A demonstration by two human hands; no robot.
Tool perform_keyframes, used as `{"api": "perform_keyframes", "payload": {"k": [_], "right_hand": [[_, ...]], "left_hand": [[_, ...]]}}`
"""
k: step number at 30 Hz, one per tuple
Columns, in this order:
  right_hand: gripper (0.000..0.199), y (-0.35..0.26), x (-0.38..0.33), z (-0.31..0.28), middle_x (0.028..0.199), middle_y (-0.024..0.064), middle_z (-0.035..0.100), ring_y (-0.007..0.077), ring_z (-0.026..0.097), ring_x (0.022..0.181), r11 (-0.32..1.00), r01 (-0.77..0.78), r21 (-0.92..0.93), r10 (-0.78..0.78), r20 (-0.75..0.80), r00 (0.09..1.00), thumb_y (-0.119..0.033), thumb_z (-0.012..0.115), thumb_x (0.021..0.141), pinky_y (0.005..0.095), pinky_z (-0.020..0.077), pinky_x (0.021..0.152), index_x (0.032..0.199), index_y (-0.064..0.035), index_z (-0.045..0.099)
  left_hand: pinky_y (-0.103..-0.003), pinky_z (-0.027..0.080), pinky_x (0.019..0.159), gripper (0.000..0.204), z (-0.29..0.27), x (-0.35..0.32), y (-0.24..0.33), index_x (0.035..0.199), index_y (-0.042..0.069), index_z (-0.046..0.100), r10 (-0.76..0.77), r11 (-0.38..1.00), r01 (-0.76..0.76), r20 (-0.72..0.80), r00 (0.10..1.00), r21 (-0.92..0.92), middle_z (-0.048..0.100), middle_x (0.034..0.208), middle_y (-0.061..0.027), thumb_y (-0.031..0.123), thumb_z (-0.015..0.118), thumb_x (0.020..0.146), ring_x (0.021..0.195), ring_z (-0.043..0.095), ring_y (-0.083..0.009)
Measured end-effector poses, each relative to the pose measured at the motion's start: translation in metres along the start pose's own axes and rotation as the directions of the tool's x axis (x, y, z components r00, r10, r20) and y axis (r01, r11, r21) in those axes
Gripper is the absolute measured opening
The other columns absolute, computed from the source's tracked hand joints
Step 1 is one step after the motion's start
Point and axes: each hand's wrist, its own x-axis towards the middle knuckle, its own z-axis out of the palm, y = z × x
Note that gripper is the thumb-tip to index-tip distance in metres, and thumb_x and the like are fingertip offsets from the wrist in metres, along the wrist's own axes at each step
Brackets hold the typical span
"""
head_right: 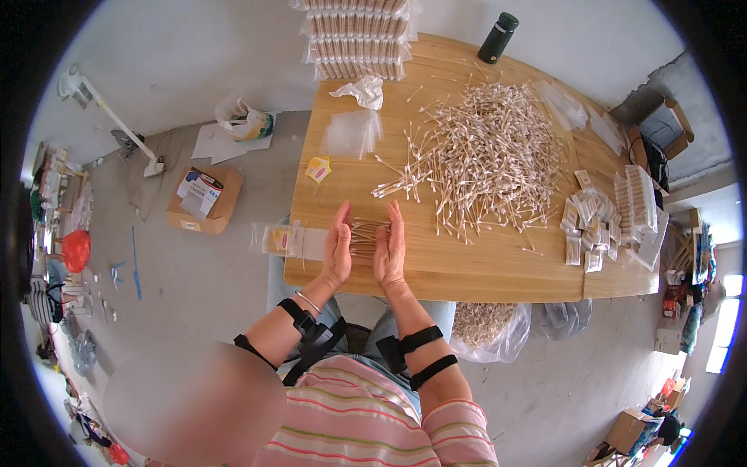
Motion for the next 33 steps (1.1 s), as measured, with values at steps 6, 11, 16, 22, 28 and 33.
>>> {"api": "perform_keyframes", "payload": {"k": [6,11,16,22,28,33], "right_hand": [[0.041,0.004,0.010,-0.010,0.146,0.0215,0.036,0.0319,0.034,0.137,0.998,-0.033,-0.054,0.029,-0.076,0.997,-0.006,0.040,0.098,0.0380,0.0259,0.113,0.138,0.0031,0.037],[0.041,-0.005,0.006,0.007,0.146,0.0212,0.037,0.0326,0.034,0.137,0.994,0.004,-0.106,-0.004,0.003,1.000,-0.011,0.039,0.100,0.0384,0.0258,0.113,0.139,0.0032,0.036],[0.055,-0.010,0.008,-0.014,0.152,0.0214,0.026,0.0362,0.022,0.143,0.794,0.257,-0.551,-0.176,0.196,0.965,-0.023,0.050,0.095,0.0463,0.0184,0.116,0.143,-0.0001,0.034],[0.078,-0.035,-0.033,-0.007,0.156,0.0170,0.020,0.0340,0.011,0.146,0.449,0.447,-0.774,0.135,0.553,0.822,-0.048,0.052,0.089,0.0502,0.0083,0.117,0.148,-0.0039,0.026],[0.079,-0.032,-0.017,-0.006,0.157,0.0139,0.018,0.0332,0.010,0.146,0.327,0.477,-0.816,0.153,0.544,0.825,-0.053,0.051,0.088,0.0532,0.0058,0.116,0.150,-0.0117,0.025],[0.076,-0.031,-0.017,-0.007,0.157,0.0142,0.019,0.0343,0.008,0.146,0.427,0.430,-0.795,0.172,0.538,0.825,-0.049,0.051,0.090,0.0524,0.0041,0.117,0.151,-0.0132,0.023]], "left_hand": [[-0.034,0.023,0.113,0.068,-0.005,0.002,0.007,0.144,-0.006,0.028,-0.006,0.998,0.004,-0.032,0.999,-0.061,0.035,0.148,-0.0179,0.047,0.035,0.102,0.138,0.030,-0.0239],[-0.035,0.023,0.113,0.072,0.000,-0.001,0.001,0.144,-0.007,0.028,-0.044,0.990,0.046,0.013,0.999,-0.131,0.034,0.149,-0.0184,0.050,0.035,0.101,0.139,0.029,-0.0247],[-0.037,0.019,0.117,0.073,-0.022,0.004,-0.004,0.146,-0.005,0.024,-0.004,0.969,0.008,0.015,1.000,-0.246,0.029,0.151,-0.0189,0.051,0.036,0.100,0.141,0.026,-0.0266],[-0.039,0.019,0.116,0.074,-0.023,0.002,-0.004,0.145,-0.006,0.025,-0.045,0.982,0.044,-0.005,0.999,-0.183,0.029,0.150,-0.0225,0.052,0.034,0.100,0.141,0.025,-0.0294],[-0.039,0.021,0.115,0.071,-0.022,-0.001,0.001,0.145,-0.005,0.028,-0.017,0.996,0.018,0.015,1.000,-0.085,0.031,0.149,-0.0247,0.051,0.034,0.101,0.140,0.028,-0.0301],[-0.038,0.023,0.114,0.067,-0.021,-0.001,-0.001,0.144,-0.006,0.029,0.003,0.995,-0.005,-0.019,1.000,-0.102,0.034,0.147,-0.0245,0.046,0.034,0.102,0.139,0.030,-0.0301]]}}
